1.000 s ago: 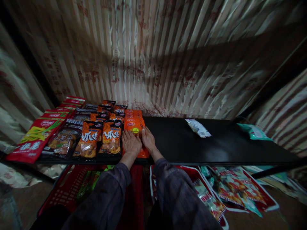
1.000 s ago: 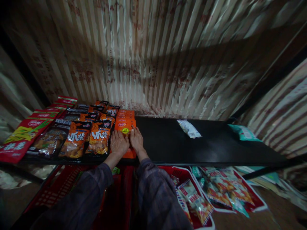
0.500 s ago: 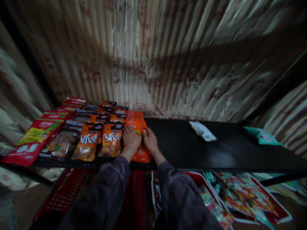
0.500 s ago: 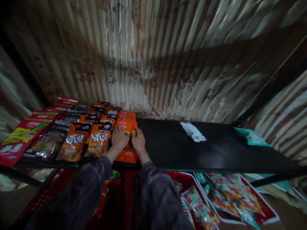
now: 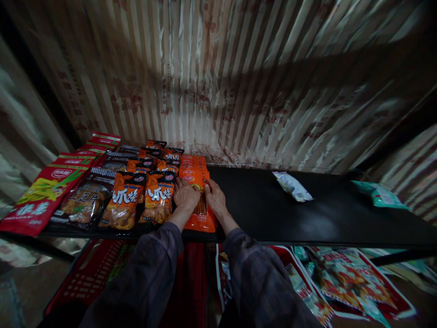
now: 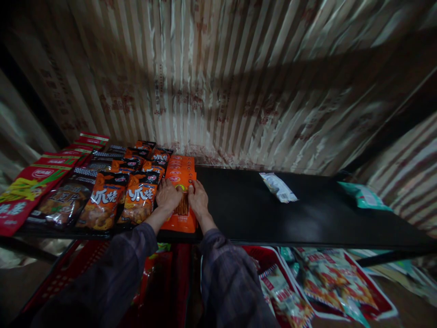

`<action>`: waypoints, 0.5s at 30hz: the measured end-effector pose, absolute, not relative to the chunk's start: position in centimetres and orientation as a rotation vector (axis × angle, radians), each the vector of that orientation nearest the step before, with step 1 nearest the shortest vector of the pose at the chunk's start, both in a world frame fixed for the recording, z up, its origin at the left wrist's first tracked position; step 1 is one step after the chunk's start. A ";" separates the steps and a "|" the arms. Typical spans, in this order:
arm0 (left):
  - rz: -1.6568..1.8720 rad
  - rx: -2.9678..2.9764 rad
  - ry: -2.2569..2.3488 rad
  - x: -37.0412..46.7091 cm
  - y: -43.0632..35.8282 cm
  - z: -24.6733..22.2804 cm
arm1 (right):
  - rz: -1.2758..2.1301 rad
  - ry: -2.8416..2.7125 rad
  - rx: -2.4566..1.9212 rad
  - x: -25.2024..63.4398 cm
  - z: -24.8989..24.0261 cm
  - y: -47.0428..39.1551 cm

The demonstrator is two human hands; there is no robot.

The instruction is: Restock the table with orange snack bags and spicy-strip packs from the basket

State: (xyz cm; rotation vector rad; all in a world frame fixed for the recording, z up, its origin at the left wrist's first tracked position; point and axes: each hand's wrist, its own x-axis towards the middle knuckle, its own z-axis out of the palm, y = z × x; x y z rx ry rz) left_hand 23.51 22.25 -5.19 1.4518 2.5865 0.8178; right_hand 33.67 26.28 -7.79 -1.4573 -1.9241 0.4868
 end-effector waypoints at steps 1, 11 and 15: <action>0.820 1.454 2.584 23.4 22.3 -5.2 | 0.484 -1.926 -1.462 33.6 -7.7 26.2; 0.826 1.467 2.573 23.1 22.3 -5.4 | 0.454 -1.923 -1.418 33.5 -7.7 25.9; 0.800 1.499 2.569 23.0 22.2 -5.3 | 0.460 -1.892 -1.399 33.5 -7.9 26.0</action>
